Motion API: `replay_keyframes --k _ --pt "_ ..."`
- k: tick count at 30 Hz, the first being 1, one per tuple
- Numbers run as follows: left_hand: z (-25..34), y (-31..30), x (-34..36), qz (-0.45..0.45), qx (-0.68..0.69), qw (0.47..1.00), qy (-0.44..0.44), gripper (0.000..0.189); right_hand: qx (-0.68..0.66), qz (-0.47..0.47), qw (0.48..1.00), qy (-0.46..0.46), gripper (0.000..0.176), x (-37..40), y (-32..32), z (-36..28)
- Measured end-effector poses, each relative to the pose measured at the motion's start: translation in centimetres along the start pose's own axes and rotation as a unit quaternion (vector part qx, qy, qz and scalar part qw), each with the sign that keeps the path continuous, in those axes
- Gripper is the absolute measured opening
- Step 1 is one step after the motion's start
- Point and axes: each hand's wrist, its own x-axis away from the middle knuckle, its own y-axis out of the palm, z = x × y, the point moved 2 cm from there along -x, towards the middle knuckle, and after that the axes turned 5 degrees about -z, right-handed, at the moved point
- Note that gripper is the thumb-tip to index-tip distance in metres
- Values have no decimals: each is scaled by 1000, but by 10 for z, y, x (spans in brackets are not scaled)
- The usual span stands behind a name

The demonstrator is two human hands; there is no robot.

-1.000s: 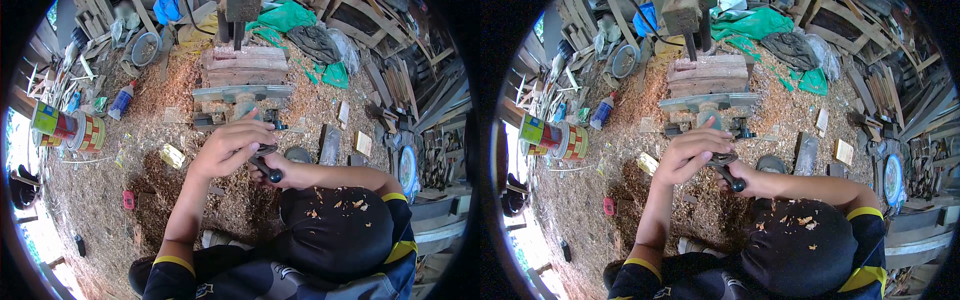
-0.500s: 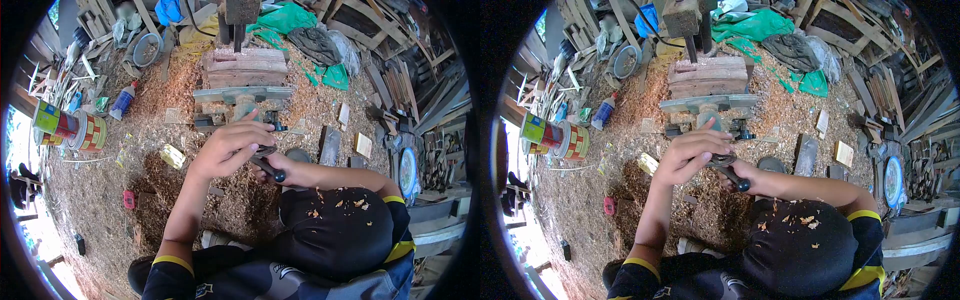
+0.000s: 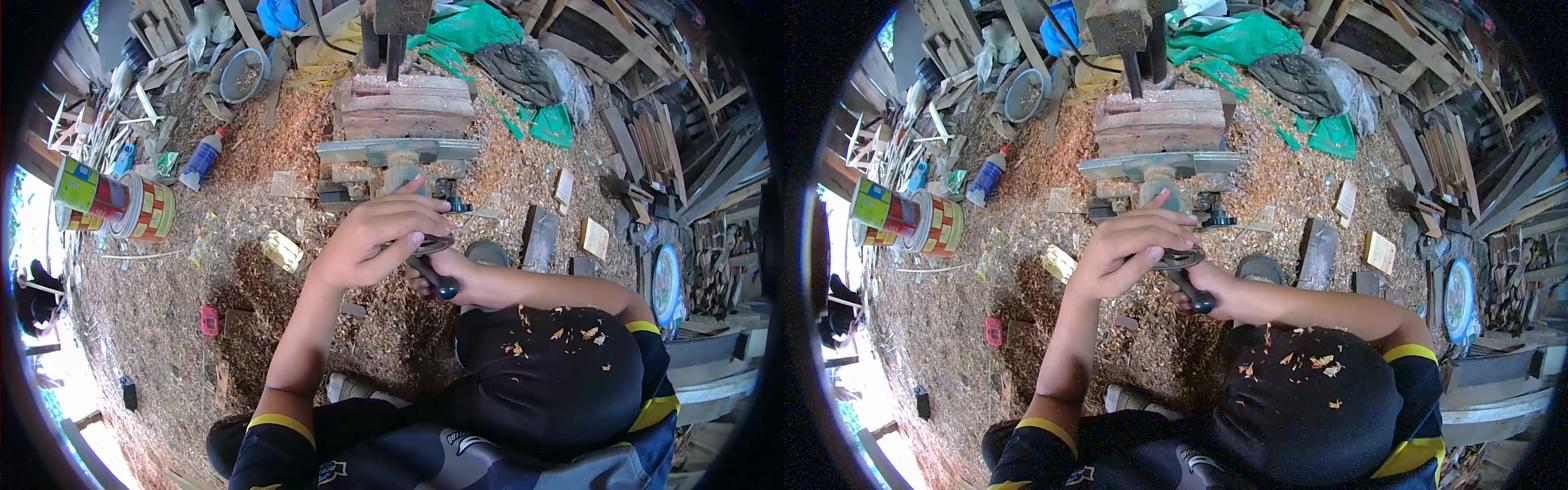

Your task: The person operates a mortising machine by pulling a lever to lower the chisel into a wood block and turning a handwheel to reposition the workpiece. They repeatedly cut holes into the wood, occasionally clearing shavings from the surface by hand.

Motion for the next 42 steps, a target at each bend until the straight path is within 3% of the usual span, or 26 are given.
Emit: replay_keyframes --k 1,2,4,8,10,11,12,14,16,18,19,20,22,26,28,30,31,32,33,37,39,40,42 --pt "0 0 0 3 2 1000 -1 23 -121 -34 992 29 34 -1 2 5" --pt "0 1 -1 1 2 1000 0 23 -122 -34 992 27 34 0 0 4" --pt "0 0 -1 -4 -3 1000 -2 24 -11 -22 1000 -2 32 4 2 -3" --pt "0 0 0 -1 -4 1000 -2 24 -5 16 1000 -21 32 13 10 -5" --pt "2 1 0 6 -3 1000 -3 24 -80 -14 995 55 32 -1 6 0" --pt "1 2 0 5 -2 1000 -3 24 5 -28 999 -31 33 9 11 -4" --pt "1 1 -1 2 -3 1000 -2 24 5 -29 999 -32 33 7 5 -5" --pt "2 0 -1 -4 -6 1000 -1 24 -6 -46 996 79 36 2 -11 -11" --pt "2 1 -1 -3 -16 1000 -3 24 54 -76 992 81 39 3 -13 -13" --pt "2 1 0 -2 -12 1000 -2 24 -12 2 999 52 38 -5 -5 0" --pt "1 1 0 -1 -9 1000 -1 24 -144 -4 988 60 34 25 32 -13" --pt "1 1 0 -1 -8 1000 0 24 -144 -4 988 59 34 25 29 -12" --pt "1 -1 0 -20 -20 1000 2 26 -47 -11 999 0 31 19 17 -12" --pt "3 0 -2 -12 -21 1000 -3 26 -18 52 998 26 29 1 -1 -2" --pt "5 -1 -4 -22 -33 999 -10 27 -60 -28 997 47 29 -6 -5 2" --pt "12 -4 -9 -25 -49 998 -10 26 -11 -30 999 27 29 -5 -14 -2" --pt "18 -6 -13 -41 -87 995 -9 26 123 20 991 40 32 6 -9 -14" --pt "24 -8 -17 -56 -125 991 -8 26 255 70 963 53 35 13 -8 -23" --pt "27 -9 -19 -58 -153 987 -7 24 286 94 953 42 38 9 -19 -23" --pt "38 -11 -29 -64 -203 977 -3 17 423 91 901 -23 42 34 -50 -45" --pt "42 -11 -36 -79 -209 975 -9 14 524 32 849 -62 49 55 -44 -54" --pt "43 -11 -41 -94 -212 972 -19 11 572 4 816 -83 54 65 -37 -58" --pt "45 -10 -55 -94 -229 969 7 10 747 -38 662 -38 59 83 -16 -69"
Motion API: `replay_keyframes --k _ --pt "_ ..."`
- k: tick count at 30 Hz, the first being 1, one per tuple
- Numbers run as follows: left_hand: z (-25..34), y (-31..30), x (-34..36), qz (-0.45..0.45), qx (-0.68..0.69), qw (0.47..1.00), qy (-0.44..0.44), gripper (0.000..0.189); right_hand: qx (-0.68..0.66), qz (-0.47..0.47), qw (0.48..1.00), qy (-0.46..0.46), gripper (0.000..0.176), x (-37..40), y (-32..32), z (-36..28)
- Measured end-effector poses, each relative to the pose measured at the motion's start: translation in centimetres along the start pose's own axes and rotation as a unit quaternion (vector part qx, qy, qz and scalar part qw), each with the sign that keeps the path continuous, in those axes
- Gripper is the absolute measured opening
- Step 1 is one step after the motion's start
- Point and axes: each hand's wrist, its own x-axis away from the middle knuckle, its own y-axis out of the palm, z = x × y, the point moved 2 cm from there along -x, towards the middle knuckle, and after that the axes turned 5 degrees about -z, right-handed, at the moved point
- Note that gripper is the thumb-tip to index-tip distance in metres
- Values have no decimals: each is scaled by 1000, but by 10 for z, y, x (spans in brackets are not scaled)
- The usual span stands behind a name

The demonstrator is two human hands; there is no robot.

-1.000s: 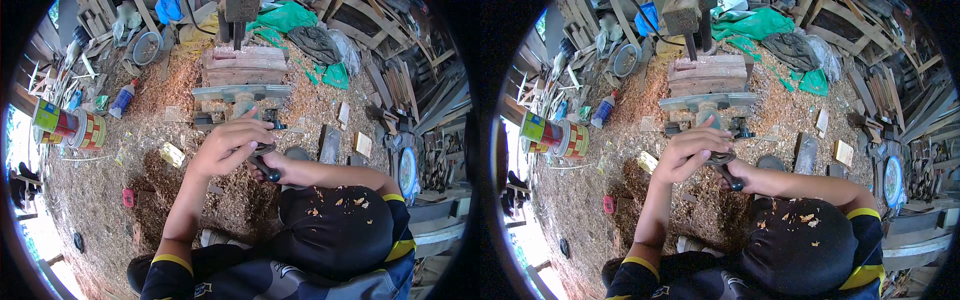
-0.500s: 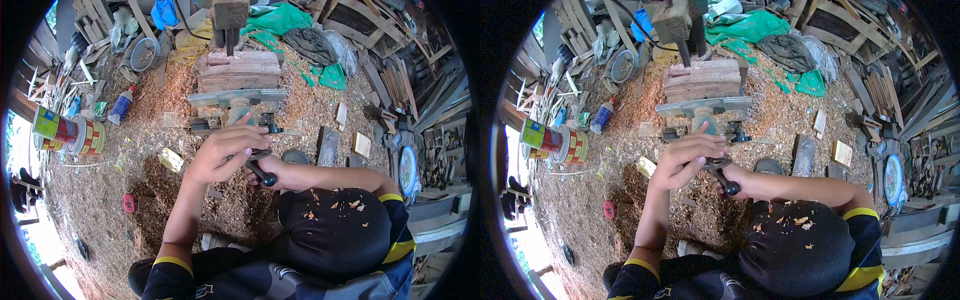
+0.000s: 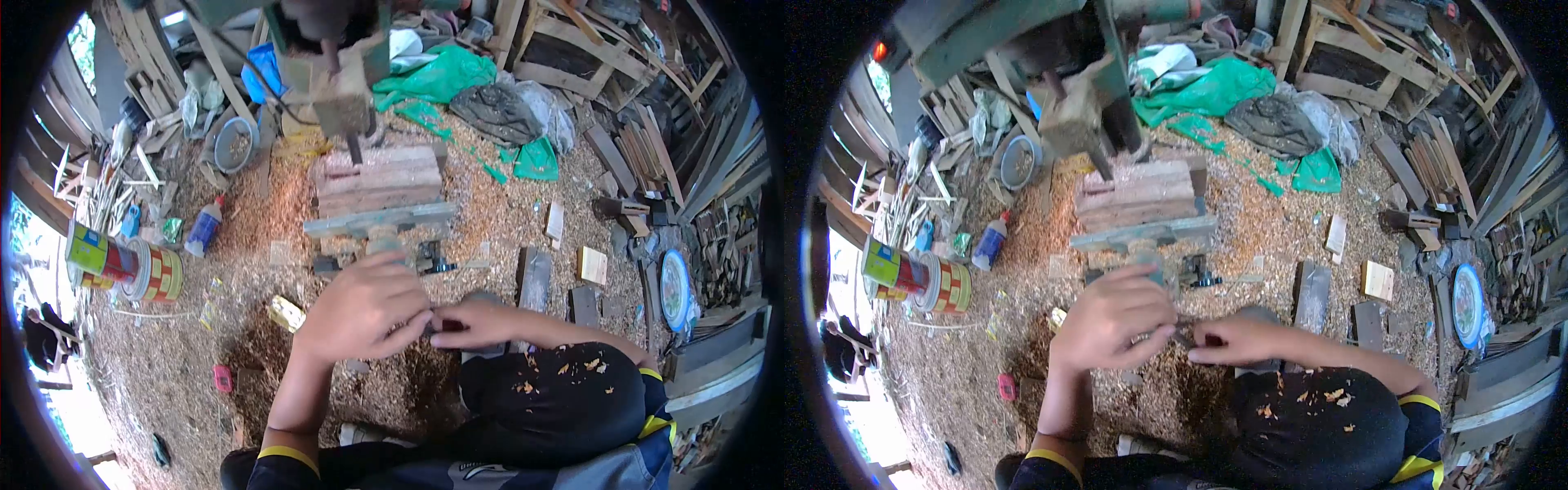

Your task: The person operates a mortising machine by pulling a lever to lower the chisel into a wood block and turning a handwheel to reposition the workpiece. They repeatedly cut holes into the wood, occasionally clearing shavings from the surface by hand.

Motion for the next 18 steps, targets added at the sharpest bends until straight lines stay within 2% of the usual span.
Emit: replay_keyframes --k 1,2,4,5,6,7,8,11,12,14,15,16,18 --pt "0 0 -7 -45 -9 999 10 12 -9 4 999 -49 58 -4 6 4" --pt "0 0 -14 -90 -17 996 20 16 -48 48 993 -93 52 2 3 -3" --pt "-2 2 -28 -97 -19 994 47 21 -84 71 985 -131 42 3 0 5" --pt "-1 4 -32 -141 -24 989 44 21 -80 78 985 -133 42 3 0 10" --pt "-1 7 -35 -184 -28 982 41 22 -129 133 968 -168 37 4 -3 15" --pt "-1 11 -36 -177 -30 982 60 25 -178 186 945 -201 32 6 -10 20" --pt "0 15 -36 -176 -37 982 64 25 -172 190 945 -204 32 8 -20 23" --pt "0 17 -35 -182 -25 983 27 23 -177 292 929 -143 22 21 -59 29" --pt "3 17 -34 -179 -32 983 30 23 -170 295 929 -146 22 25 -72 26" --pt "7 20 -33 -157 -64 985 -26 22 -216 371 889 -159 21 35 -101 21" --pt "12 20 -35 -149 -96 984 -23 21 -238 367 887 -147 19 43 -116 16" --pt "15 22 -35 -145 -103 984 -21 21 -231 370 887 -152 19 49 -133 10" --pt "22 26 -34 -133 -122 980 -82 19 -191 419 863 -209 19 60 -171 -6"
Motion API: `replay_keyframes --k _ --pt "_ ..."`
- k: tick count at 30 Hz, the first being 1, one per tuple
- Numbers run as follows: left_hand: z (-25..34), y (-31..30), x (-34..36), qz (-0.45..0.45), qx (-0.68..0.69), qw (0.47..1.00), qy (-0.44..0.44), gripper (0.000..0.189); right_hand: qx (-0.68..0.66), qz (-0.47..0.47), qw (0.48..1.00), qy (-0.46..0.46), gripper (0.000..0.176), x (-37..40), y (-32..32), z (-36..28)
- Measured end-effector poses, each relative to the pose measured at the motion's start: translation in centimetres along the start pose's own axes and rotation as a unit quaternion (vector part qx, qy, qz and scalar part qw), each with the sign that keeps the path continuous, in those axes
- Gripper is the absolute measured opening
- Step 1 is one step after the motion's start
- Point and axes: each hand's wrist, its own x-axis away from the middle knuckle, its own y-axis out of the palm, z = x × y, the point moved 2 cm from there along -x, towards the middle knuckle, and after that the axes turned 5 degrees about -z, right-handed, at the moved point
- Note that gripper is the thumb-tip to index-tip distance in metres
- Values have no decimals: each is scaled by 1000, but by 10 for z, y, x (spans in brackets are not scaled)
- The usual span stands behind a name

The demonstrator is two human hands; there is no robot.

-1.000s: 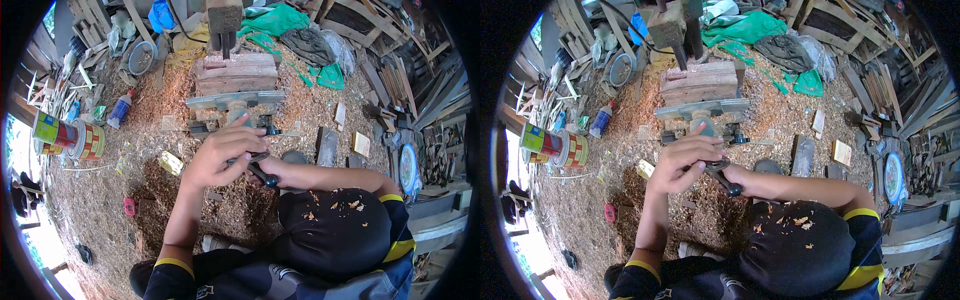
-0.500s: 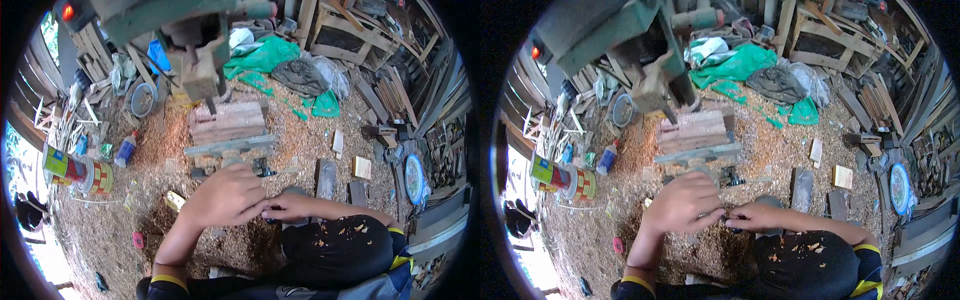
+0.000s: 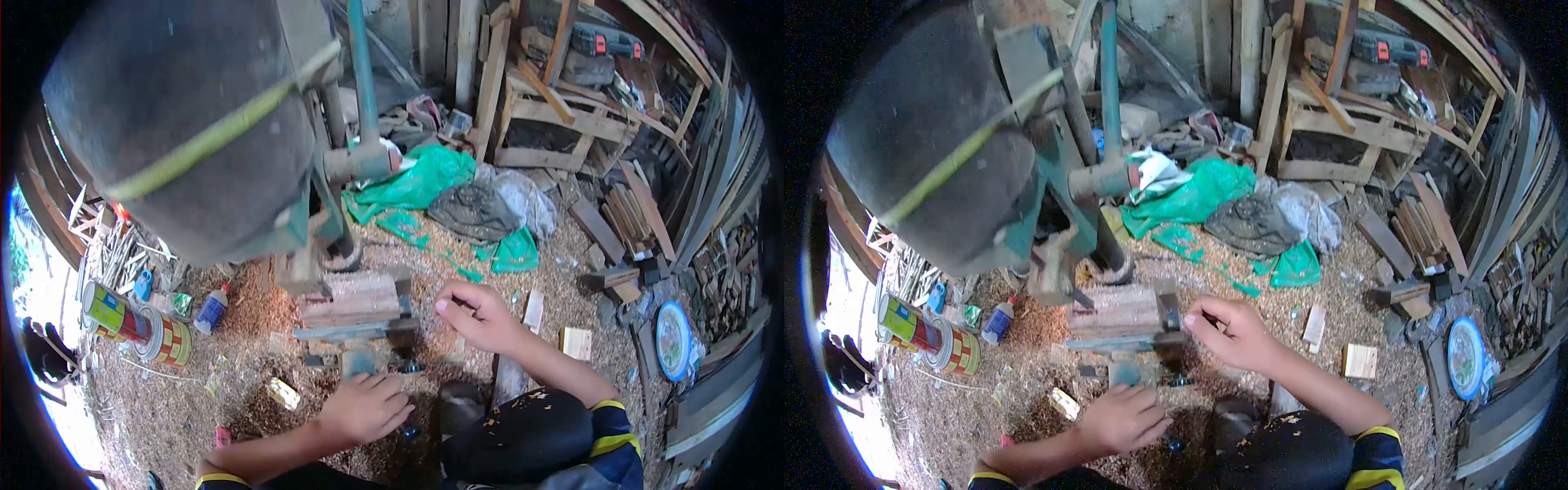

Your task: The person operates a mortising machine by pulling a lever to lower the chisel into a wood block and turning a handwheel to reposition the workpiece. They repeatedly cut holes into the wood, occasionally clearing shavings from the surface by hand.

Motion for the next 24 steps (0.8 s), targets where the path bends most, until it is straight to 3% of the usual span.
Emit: replay_keyframes --k 2,9,11,12,14,16,17,20,22,24 --pt "2 6 -1 37 -38 999 -11 20 -8 -5 1000 -19 17 -31 -20 -21" --pt "4 6 -4 146 -94 980 -96 30 -23 133 983 -121 18 -159 -61 -89" --pt "11 -7 -7 134 -93 980 -118 29 2 170 975 -146 28 -194 -61 -100" --pt "13 -11 -7 118 -83 980 -140 28 27 185 961 -205 30 -216 -59 -94" --pt "8 -3 -6 134 -82 979 -133 31 -6 165 971 -171 32 -235 -57 -114" --pt "3 7 -4 128 -20 984 -120 21 -74 150 979 -115 32 -265 -55 -112" --pt "5 1 -8 169 -38 980 -99 24 -128 164 971 -117 32 -281 -52 -113" --pt "4 -6 -9 174 -54 980 -82 27 -152 156 972 -84 25 -313 -59 -125" --pt "4 -10 -10 190 -63 977 -71 29 -145 167 968 -122 28 -334 -68 -136" --pt "4 -5 -6 183 -39 977 -105 19 -132 188 969 -94 30 -360 -82 -138"
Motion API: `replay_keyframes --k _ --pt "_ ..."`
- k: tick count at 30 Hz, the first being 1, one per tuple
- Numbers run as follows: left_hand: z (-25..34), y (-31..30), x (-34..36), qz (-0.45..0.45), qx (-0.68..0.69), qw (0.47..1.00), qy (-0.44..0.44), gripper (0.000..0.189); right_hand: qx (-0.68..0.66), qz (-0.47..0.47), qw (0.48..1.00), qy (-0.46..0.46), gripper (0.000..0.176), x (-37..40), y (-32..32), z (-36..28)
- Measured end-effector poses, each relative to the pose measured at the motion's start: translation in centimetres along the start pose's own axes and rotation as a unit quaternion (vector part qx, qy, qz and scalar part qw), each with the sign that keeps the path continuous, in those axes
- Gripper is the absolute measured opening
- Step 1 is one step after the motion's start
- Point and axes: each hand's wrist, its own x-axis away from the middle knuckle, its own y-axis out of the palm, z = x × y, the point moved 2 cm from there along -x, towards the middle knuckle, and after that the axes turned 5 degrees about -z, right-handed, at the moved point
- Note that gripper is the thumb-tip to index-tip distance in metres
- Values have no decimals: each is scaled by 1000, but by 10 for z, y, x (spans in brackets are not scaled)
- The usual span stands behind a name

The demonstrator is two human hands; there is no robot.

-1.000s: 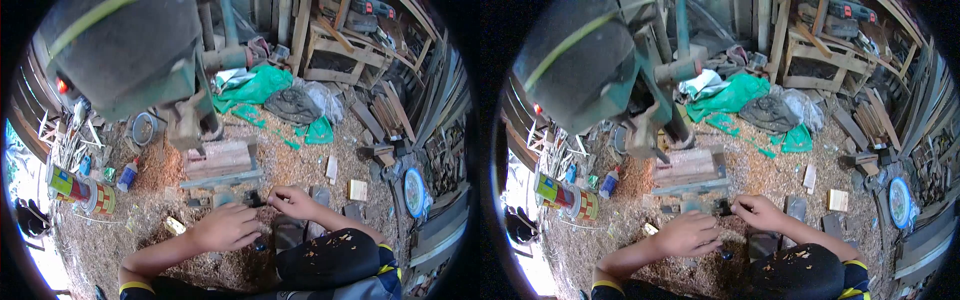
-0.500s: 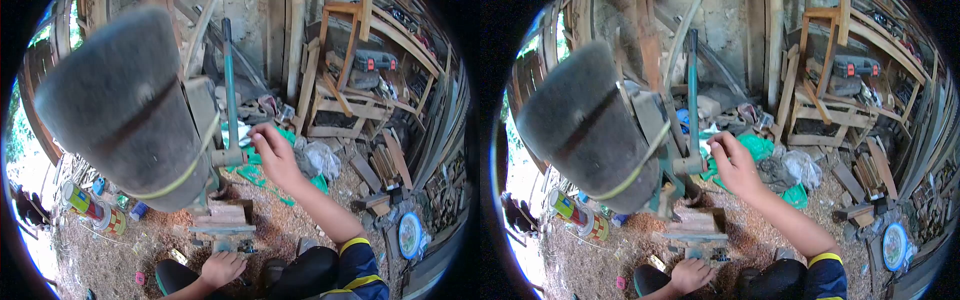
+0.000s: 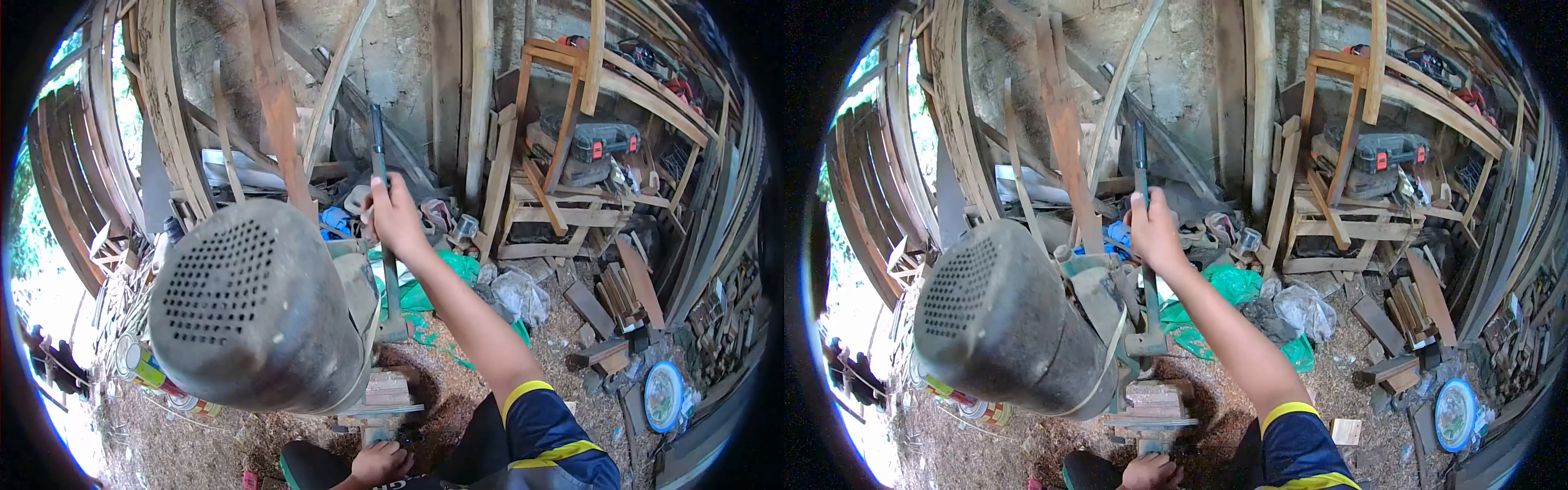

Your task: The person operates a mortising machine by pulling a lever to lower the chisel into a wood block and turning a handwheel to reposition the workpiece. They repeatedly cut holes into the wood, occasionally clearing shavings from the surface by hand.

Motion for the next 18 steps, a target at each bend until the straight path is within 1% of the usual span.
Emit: replay_keyframes --k 1,3,4,6,7,8,9,10,12,13,14,16,17,18 --pt "-1 7 4 3 0 1000 1 19 -15 4 1000 11 32 -12 0 -7" --pt "-8 24 20 157 0 987 -28 11 -35 3 999 3 33 -36 -2 -21" --pt "-13 34 29 159 2 987 -28 11 -56 4 998 -1 34 -48 -2 -27" --pt "-26 51 43 49 125 986 -103 18 -32 18 999 12 35 -68 -1 -39" --pt "-21 45 39 49 126 985 -103 18 -21 32 999 20 34 -73 -1 -46" --pt "-15 32 30 28 119 988 -91 19 -11 46 999 26 34 -79 0 -50" --pt "-13 24 23 7 110 991 -79 20 79 84 991 -66 33 -90 -1 -39" --pt "-14 24 22 10 108 991 -76 20 79 84 991 -70 33 -84 0 -55" --pt "-16 24 21 0 94 993 -69 16 -30 36 994 -100 31 -53 4 -111" --pt "-16 25 21 -7 88 994 -66 15 -58 19 998 -31 32 -47 3 -126" --pt "-17 25 20 -14 81 995 -63 14 -59 19 998 -31 32 -52 0 -127" --pt "-17 25 19 -27 65 996 -55 14 -122 -31 992 -11 36 -71 -1 -135" --pt "-18 25 19 -31 56 997 -51 14 -154 -27 987 30 41 -78 1 -140" --pt "-18 25 20 -35 47 997 -48 15 -154 -30 987 26 41 -85 1 -147"
